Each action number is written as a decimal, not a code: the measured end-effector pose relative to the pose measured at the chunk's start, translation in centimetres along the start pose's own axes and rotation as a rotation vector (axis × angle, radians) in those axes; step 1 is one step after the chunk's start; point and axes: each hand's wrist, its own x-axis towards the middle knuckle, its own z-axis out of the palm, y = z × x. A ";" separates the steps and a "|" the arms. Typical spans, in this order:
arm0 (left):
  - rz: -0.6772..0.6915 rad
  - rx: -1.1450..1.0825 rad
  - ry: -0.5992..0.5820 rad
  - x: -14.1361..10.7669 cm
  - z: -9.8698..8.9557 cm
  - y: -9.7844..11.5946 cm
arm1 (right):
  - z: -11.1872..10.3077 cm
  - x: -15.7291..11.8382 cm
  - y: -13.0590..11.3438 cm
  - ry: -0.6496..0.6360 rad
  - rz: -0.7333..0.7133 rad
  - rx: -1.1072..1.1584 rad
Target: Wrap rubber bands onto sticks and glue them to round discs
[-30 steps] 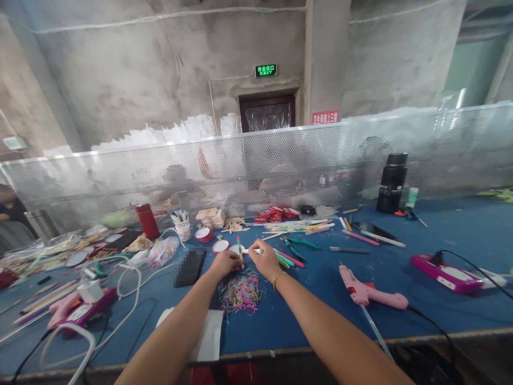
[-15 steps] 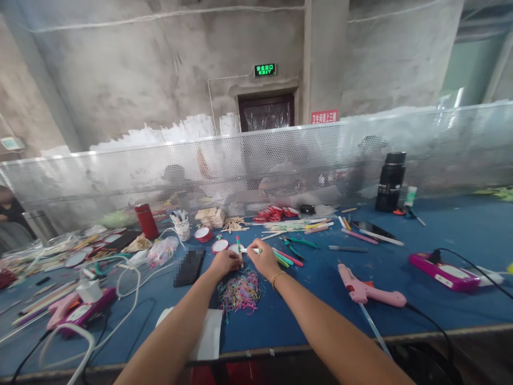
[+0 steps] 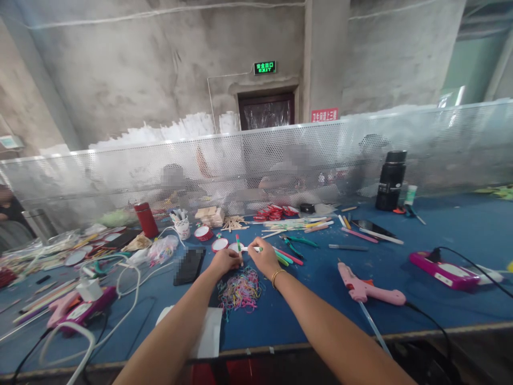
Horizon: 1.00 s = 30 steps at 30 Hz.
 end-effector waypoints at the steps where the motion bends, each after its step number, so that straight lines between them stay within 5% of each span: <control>1: -0.002 -0.004 0.000 0.0 0.0 0.0 | 0.0 0.0 0.0 0.002 0.000 0.005; 30: -0.006 -0.037 -0.006 -0.6 -0.2 0.4 | -0.3 0.1 -0.9 -0.021 0.031 0.027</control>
